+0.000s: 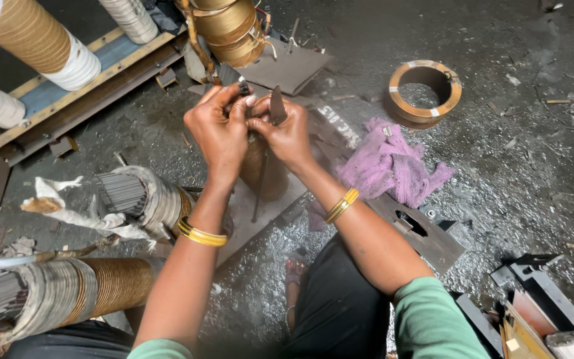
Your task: The person sits on the floor and uses scissors to trim the ends of bundles of thin sticks, placing trimmed sticks into cylindrical containers. They then pull white adhesive tape from a roll and wrap it around a curved white tube.
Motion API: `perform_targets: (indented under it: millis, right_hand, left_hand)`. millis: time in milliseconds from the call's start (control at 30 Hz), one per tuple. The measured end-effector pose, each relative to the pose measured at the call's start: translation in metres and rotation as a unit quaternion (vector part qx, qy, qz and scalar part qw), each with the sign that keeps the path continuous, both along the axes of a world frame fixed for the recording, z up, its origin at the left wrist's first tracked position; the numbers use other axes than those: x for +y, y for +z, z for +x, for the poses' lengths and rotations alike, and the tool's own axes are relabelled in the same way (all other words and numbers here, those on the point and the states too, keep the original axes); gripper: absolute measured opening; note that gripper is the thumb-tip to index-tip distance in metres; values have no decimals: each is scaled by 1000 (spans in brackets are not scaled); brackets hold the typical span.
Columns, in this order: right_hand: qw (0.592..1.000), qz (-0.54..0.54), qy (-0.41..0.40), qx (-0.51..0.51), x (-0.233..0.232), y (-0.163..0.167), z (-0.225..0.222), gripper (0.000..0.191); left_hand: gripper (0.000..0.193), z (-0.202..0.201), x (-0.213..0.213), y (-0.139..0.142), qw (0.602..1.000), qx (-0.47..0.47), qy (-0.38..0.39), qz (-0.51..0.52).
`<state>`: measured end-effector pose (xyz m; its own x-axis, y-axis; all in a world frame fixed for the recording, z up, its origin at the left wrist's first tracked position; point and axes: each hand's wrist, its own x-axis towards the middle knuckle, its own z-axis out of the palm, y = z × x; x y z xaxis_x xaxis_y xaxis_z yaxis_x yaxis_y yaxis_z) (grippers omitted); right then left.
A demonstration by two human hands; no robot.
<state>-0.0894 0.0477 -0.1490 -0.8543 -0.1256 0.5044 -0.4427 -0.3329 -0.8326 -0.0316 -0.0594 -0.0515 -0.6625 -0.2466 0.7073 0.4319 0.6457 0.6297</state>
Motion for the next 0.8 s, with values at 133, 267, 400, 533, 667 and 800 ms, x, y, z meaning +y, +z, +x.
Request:
perform_targets:
  millis: [133, 267, 400, 533, 667, 800]
  right_hand:
    - [1000, -5, -2, 5, 1, 9, 4, 11]
    - [999, 18, -32, 6, 3, 17, 10, 8]
    - [993, 99, -43, 54, 9, 27, 10, 13]
    - [992, 107, 27, -56, 29, 38, 4, 9]
    - [986, 116, -119, -14, 52, 46, 0, 18]
    - [960, 196, -201, 7, 62, 47, 2, 22]
  left_hand:
    - [16, -1, 10, -10, 998, 9, 24, 59]
    - [16, -1, 9, -13, 998, 21, 40, 37]
    - [18, 0, 0, -7, 1000, 13, 0, 11]
    - [20, 5, -1, 0, 999, 18, 11, -26]
    - [25, 9, 7, 6, 999, 7, 44, -17]
    - [17, 10, 16, 8, 995, 31, 83, -39]
